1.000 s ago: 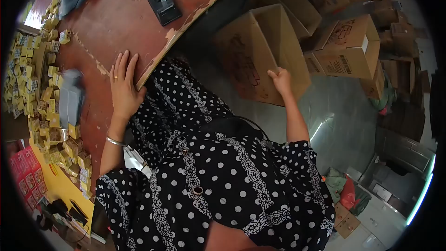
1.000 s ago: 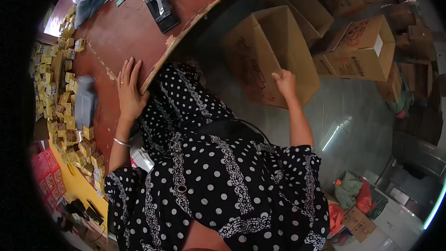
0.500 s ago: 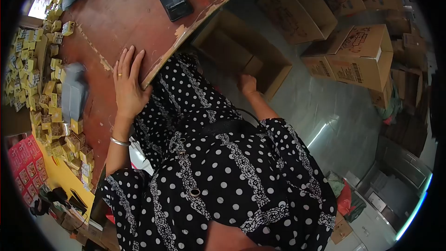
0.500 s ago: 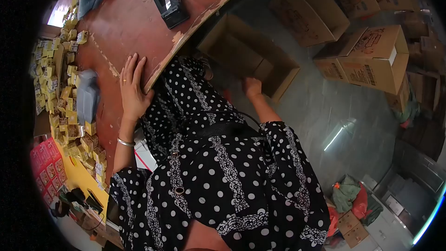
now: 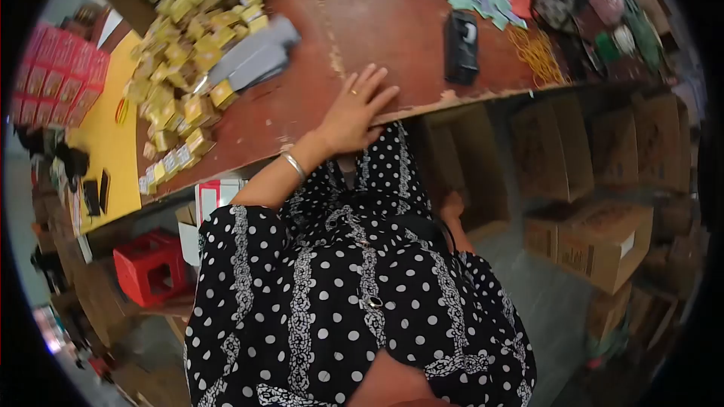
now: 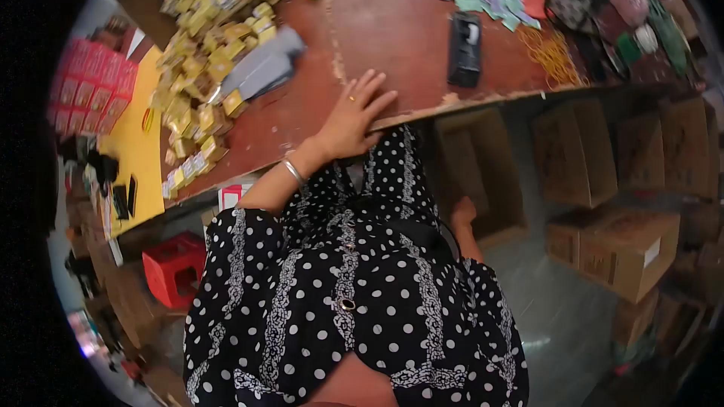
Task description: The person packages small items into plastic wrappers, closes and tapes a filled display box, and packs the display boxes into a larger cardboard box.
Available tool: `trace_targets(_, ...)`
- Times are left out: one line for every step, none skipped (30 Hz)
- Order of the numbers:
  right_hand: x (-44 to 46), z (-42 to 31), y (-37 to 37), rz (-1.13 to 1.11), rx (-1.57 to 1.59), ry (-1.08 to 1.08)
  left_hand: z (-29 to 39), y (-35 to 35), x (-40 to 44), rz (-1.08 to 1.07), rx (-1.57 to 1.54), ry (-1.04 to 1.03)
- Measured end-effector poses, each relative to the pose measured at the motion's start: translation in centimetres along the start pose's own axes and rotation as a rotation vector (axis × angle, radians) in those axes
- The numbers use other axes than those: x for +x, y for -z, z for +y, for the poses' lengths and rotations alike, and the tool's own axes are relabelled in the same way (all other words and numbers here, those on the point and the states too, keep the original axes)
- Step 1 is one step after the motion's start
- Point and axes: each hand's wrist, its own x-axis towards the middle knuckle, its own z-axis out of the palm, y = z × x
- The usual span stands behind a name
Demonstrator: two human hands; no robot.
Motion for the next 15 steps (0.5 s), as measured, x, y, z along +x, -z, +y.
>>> trace_targets(-0.8, -0.7, 1.4, 0.094, 0.045, 0.128, -0.3, -0.2, -1.6, 0.051, -0.068, -0.026)
trace_targets(-0.9, -2.6, 2.7, 0.183, 0.04, 0.128, -0.8, -0.1, -4.1, 0.06, -0.182, -0.064)
trace_targets(-1.3, -4.3, 3.1, 0.27, 0.043, 0.119, -0.9, -0.3, -7.0, 0.063, -0.296, -0.113)
trace_targets(-1.2, -5.2, 3.4, 0.262, 0.095, 0.189, -1.7, -0.9, -10.6, 0.067, -0.323, -0.096)
trace_targets(-1.0, -6.0, 3.9, 0.251, 0.144, 0.254, -2.8, -1.8, -14.7, 0.071, -0.353, -0.08)
trace_targets(-0.7, -6.3, 3.3, 0.098, 0.162, 0.242, -4.0, -2.8, -18.7, 0.094, -0.346, 0.091)
trace_targets(-0.8, -6.7, 2.6, -0.056, 0.178, 0.218, -5.2, -3.9, -22.8, 0.109, -0.343, 0.257)
trace_targets(-2.1, -7.5, 3.8, -0.239, 0.252, 0.213, -5.1, -4.6, -26.1, 0.184, -0.403, 0.557)
trace_targets(-3.3, -8.5, 4.8, -0.418, 0.325, 0.2, -5.1, -5.8, -29.4, 0.258, -0.463, 0.852)
trace_targets(-2.4, -8.8, 4.8, -0.409, 0.319, 0.202, -6.1, -9.2, -33.6, 0.312, -0.536, 1.087)
trace_targets(-1.6, -10.0, 5.2, -0.451, 0.288, 0.238, -7.4, -12.9, -37.4, 0.362, -0.61, 1.311)
trace_targets(-2.1, -9.8, 5.1, -0.482, 0.261, 0.269, -8.0, -14.7, -38.9, 0.307, -0.895, 1.592)
trace_targets(-2.5, -8.2, 5.6, -0.509, 0.231, 0.29, -8.6, -18.1, -41.5, 0.214, -1.192, 1.858)
trace_targets(-3.4, -6.9, 5.2, -0.536, 0.199, 0.304, -9.7, -23.5, -46.4, 0.153, -1.646, 1.723)
trace_targets(-4.4, -4.5, 5.2, -0.57, 0.172, 0.321, -7.6, -20.0, -46.1, 0.125, -1.655, 1.697)
